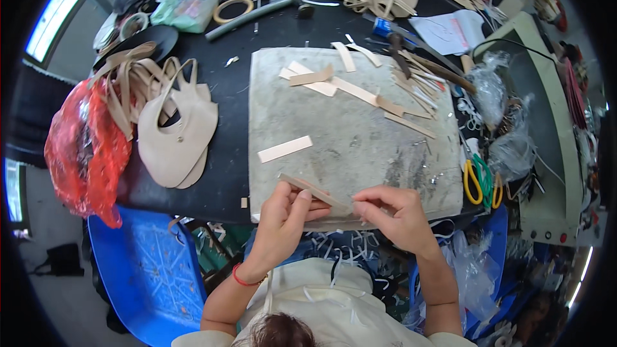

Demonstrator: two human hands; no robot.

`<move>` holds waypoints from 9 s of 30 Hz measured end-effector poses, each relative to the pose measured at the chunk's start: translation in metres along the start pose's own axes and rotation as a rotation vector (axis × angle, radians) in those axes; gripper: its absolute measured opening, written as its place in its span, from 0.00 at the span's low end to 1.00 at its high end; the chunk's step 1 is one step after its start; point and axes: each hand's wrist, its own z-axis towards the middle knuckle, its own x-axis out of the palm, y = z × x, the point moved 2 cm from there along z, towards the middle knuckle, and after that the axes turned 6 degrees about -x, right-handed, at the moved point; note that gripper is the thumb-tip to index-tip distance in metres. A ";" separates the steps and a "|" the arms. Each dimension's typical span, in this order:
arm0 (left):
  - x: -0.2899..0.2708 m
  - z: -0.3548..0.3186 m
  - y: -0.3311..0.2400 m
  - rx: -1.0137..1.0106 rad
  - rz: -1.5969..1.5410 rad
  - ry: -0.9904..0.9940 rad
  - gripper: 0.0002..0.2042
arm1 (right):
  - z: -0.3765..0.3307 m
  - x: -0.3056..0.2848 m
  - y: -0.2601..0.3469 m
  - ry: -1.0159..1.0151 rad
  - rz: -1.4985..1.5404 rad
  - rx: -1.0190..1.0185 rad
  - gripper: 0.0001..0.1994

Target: The person assembles beige shoe components by hand, inserting thin leather strips into slots on the shoe upper. They repeatedly pick up strips, align them with the shoe, and press them into place. The person also uses scissors to trim the leather strips to the correct length.

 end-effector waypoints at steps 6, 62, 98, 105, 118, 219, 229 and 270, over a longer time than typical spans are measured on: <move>-0.006 -0.005 -0.002 -0.025 -0.024 -0.019 0.08 | 0.010 0.015 0.006 0.162 0.029 0.059 0.14; -0.013 -0.038 -0.014 0.155 -0.158 -0.059 0.15 | 0.014 0.057 0.035 -0.049 0.352 -0.052 0.06; -0.014 -0.040 -0.002 0.164 0.121 -0.181 0.12 | 0.003 0.064 0.035 -0.084 0.006 -0.211 0.14; -0.011 -0.038 0.001 0.142 0.037 -0.183 0.12 | 0.004 0.065 0.033 -0.113 0.004 -0.196 0.14; -0.017 -0.041 0.001 0.117 -0.147 -0.152 0.12 | 0.015 0.055 0.024 -0.266 -0.102 -0.227 0.22; -0.003 -0.002 -0.022 0.253 0.094 -0.169 0.09 | -0.018 -0.097 -0.032 -0.241 -1.105 -0.408 0.08; 0.007 -0.006 -0.005 0.221 0.134 -0.139 0.09 | 0.037 -0.081 -0.048 -0.020 -1.613 -0.615 0.04; -0.049 0.012 -0.065 0.543 1.000 -0.506 0.10 | 0.035 0.038 0.013 -0.096 -0.343 -0.289 0.13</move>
